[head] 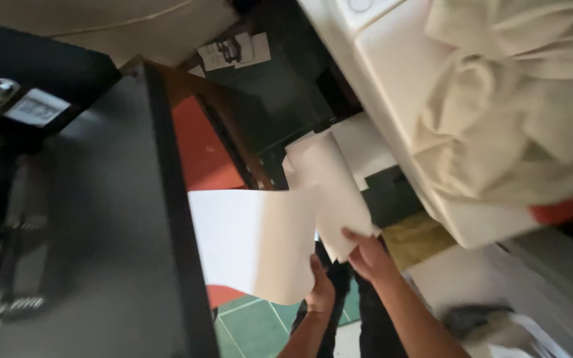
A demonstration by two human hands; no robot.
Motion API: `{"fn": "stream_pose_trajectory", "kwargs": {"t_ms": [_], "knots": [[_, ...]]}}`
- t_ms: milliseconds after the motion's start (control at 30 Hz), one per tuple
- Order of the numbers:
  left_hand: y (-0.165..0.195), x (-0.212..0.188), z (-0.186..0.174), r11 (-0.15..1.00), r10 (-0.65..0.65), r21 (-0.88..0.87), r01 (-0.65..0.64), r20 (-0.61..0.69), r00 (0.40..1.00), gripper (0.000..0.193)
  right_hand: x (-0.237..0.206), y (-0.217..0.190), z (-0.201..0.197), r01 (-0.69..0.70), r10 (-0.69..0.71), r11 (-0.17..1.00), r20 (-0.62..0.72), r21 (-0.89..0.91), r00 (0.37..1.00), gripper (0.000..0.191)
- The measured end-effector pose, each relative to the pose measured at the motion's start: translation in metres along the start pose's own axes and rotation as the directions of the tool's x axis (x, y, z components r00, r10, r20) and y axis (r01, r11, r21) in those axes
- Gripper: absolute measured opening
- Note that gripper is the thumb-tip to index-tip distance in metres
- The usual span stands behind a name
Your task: The person organizes various craft supplies on a cluttered workbench. They handle rolls of tape, white paper, and small packaged items, moving them between different areas of the table and a nearby shelf.
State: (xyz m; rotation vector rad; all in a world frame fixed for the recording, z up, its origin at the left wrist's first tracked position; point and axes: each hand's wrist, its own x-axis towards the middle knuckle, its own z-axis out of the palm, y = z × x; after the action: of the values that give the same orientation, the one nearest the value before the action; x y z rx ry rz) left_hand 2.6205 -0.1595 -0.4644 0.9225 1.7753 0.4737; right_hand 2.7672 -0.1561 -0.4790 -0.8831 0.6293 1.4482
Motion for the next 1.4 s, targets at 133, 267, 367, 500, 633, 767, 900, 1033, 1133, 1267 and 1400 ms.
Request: {"fn": "stream_pose_trajectory", "kwargs": {"t_ms": [133, 267, 367, 500, 633, 767, 900, 1033, 1133, 1267, 1400], "knots": [[0.011, -0.054, -0.044, 0.977, 0.164, 0.138, -0.161, -0.016, 0.986, 0.046, -0.104, 0.002, 0.005, 0.022, -0.027, 0.997, -0.06, -0.07, 0.998, 0.05], [0.025, -0.113, -0.093, 0.991, 0.092, 0.093, -0.096, 0.042, 0.995, 0.042, -0.203, -0.006, -0.002, -0.013, 0.013, 1.0, -0.051, -0.002, 0.999, 0.052], [0.036, -0.148, -0.125, 0.995, 0.018, -0.102, -0.018, -0.001, 1.0, 0.037, -0.261, -0.024, -0.001, -0.048, 0.05, 0.998, -0.055, 0.03, 0.997, 0.049], [0.042, -0.201, -0.175, 0.907, 0.052, -0.417, -0.064, -0.041, 0.998, 0.036, -0.331, -0.037, 0.025, -0.073, 0.069, 0.996, -0.078, -0.042, 0.995, 0.046], [0.056, -0.253, -0.228, 0.9, 0.053, -0.432, -0.056, -0.019, 0.998, 0.037, -0.391, -0.043, 0.085, -0.132, 0.124, 0.991, 0.197, 0.028, 0.973, 0.044], [0.077, -0.312, -0.279, 0.769, 0.023, -0.636, -0.068, -0.078, 0.997, 0.036, -0.446, -0.027, 0.143, -0.106, 0.127, 0.986, 0.169, -0.126, 0.977, 0.043], [0.092, -0.348, -0.321, 0.707, 0.006, -0.699, -0.108, -0.147, 0.989, 0.035, -0.494, 0.008, 0.191, -0.32, 0.314, 0.946, 0.425, -0.059, 0.849, 0.033], [0.103, -0.364, -0.362, 0.693, 0.162, -0.644, -0.324, -0.298, 0.94, 0.032, -0.545, 0.074, 0.249, -0.475, 0.447, 0.875, 0.529, -0.093, 0.721, 0.031], [0.116, -0.375, -0.395, 0.617, 0.232, -0.682, -0.392, -0.318, 0.919, 0.03, -0.594, 0.152, 0.293, -0.257, 0.326, 0.937, 0.329, -0.236, 0.886, 0.03], [0.124, -0.394, -0.45, 0.444, 0.408, -0.771, -0.457, -0.28, 0.869, 0.034, -0.652, 0.271, 0.333, -0.285, 0.408, 0.907, 0.482, -0.31, 0.775, 0.029], [0.118, -0.403, -0.512, 0.377, 0.59, -0.515, -0.77, -0.508, 0.628, 0.064, -0.689, 0.369, 0.369, -0.321, 0.478, 0.872, 0.498, -0.37, 0.724, 0.035]]}}
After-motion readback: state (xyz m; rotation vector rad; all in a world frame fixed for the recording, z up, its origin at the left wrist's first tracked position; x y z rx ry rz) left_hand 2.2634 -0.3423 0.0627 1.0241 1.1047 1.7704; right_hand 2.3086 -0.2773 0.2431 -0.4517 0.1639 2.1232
